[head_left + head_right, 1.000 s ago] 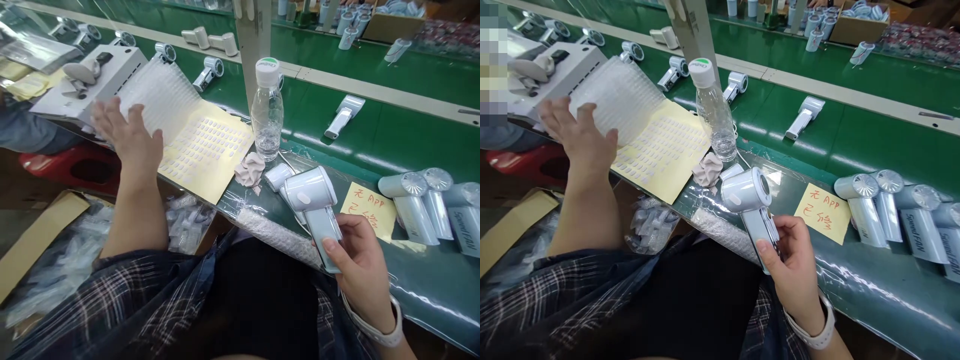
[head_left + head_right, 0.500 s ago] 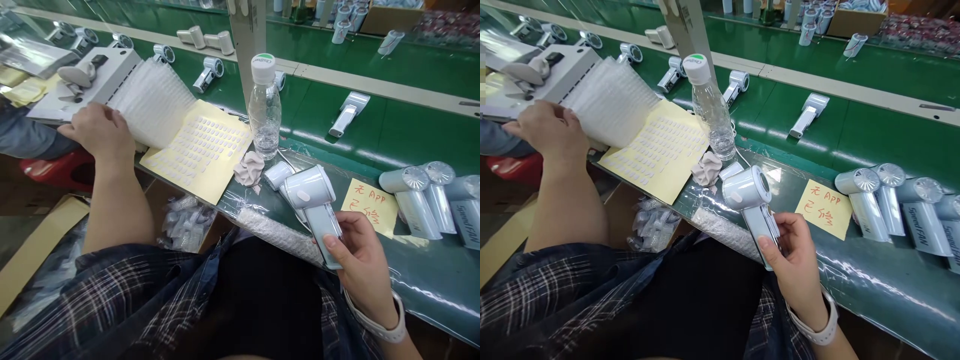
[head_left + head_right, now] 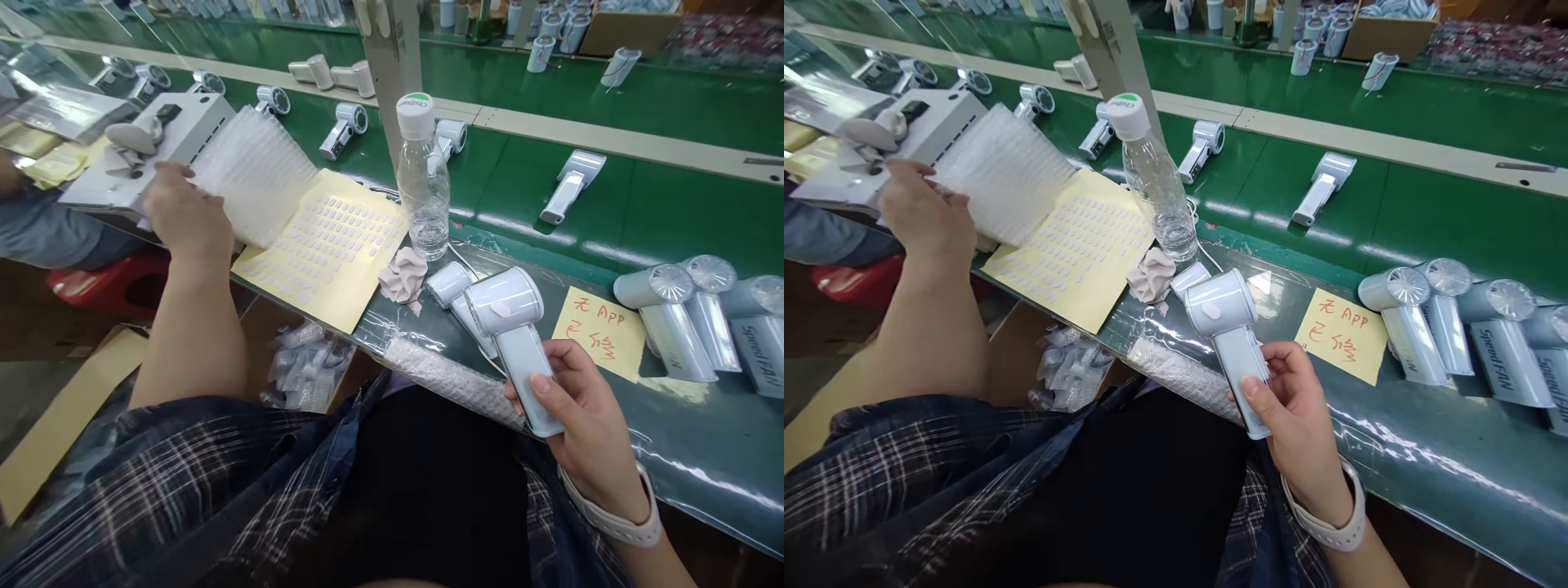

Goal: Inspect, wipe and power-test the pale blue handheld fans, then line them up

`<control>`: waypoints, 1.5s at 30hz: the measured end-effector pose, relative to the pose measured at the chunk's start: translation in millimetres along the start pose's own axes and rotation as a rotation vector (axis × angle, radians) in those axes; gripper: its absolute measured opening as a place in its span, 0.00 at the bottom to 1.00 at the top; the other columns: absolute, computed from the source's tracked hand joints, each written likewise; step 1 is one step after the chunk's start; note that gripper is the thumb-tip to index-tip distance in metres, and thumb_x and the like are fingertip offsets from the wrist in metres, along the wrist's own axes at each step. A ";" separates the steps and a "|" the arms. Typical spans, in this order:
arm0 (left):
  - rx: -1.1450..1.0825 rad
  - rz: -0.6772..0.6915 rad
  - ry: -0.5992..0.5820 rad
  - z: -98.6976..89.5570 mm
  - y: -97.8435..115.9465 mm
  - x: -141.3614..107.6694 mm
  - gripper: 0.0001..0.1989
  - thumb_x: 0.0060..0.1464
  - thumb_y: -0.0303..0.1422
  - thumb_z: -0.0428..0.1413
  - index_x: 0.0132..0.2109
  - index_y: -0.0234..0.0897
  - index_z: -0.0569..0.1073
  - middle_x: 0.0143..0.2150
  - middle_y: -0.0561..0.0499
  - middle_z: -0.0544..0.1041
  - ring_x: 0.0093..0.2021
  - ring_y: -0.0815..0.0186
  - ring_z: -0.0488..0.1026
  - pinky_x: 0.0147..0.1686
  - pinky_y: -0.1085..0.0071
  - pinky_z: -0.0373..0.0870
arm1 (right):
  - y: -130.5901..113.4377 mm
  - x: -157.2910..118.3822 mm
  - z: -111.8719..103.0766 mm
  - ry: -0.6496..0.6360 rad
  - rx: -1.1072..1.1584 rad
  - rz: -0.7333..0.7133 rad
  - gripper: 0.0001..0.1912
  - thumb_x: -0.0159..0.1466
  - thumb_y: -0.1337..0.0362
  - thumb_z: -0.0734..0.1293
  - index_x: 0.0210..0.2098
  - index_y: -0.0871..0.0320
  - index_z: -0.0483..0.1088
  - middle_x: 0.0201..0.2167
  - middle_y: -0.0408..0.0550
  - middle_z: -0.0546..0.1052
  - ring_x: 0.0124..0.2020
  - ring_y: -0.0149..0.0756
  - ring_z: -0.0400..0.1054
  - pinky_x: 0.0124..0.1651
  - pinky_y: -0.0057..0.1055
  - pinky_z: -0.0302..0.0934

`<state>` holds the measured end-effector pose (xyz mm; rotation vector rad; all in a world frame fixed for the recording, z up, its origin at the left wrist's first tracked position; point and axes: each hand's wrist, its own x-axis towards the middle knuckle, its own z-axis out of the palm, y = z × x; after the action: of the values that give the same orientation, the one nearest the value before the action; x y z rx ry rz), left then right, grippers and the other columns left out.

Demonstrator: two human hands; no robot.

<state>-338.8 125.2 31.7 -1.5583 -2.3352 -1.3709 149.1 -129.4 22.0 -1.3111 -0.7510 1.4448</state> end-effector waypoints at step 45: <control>-0.984 0.454 -0.824 62.7 187.2 -266.0 0.13 0.70 0.36 0.54 0.58 0.48 0.63 0.35 0.56 0.71 0.35 0.65 0.71 0.38 0.66 0.68 | 40.9 13.8 -20.9 0.081 -1.039 -0.461 0.29 0.75 0.49 0.65 0.71 0.49 0.71 0.56 0.53 0.84 0.51 0.55 0.81 0.50 0.47 0.76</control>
<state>-37.6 -7.4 -5.5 -3.1361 -1.2272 -2.1451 159.8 -132.5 -24.7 -1.7504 -1.7404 0.5846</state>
